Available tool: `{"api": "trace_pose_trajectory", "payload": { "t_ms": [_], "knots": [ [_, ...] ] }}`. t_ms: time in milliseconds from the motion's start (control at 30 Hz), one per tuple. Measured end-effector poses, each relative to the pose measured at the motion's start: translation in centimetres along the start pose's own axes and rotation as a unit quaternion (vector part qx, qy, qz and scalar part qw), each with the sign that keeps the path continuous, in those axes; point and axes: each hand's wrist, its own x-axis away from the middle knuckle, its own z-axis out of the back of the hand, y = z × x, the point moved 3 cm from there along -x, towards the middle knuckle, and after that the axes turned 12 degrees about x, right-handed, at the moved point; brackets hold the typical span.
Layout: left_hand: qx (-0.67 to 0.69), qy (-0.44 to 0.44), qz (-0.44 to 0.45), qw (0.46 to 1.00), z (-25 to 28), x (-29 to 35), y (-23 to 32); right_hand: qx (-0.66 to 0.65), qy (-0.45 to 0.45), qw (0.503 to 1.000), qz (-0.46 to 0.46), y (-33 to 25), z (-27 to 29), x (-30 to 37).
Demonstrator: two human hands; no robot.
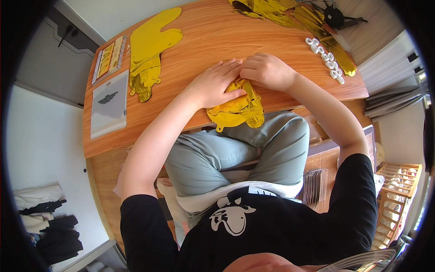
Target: Folding gold foil letter balloons on a desk.
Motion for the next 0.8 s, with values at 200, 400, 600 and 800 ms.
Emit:
{"api": "trace_pose_trajectory", "payload": {
  "t_ms": [200, 400, 600, 800],
  "knots": [
    [-0.011, -0.009, 0.009, 1.0, 0.0, 0.0, 0.1, -0.078, -0.02, 0.994, -0.078, 0.3, 0.2, -0.2],
    [0.012, -0.003, 0.012, 1.0, -0.1, 0.1, 0.0, -0.202, -0.001, 0.971, -0.13, -0.5, 0.5, 0.4],
    [0.015, 0.003, 0.012, 1.0, -0.1, 0.1, 0.1, -0.21, 0.019, 0.963, -0.169, -0.9, 0.6, 0.6],
    [0.005, 0.011, 0.009, 1.0, -0.3, 0.0, -0.1, -0.224, 0.018, 0.948, -0.225, -1.2, 0.3, 1.5]
  ]
}}
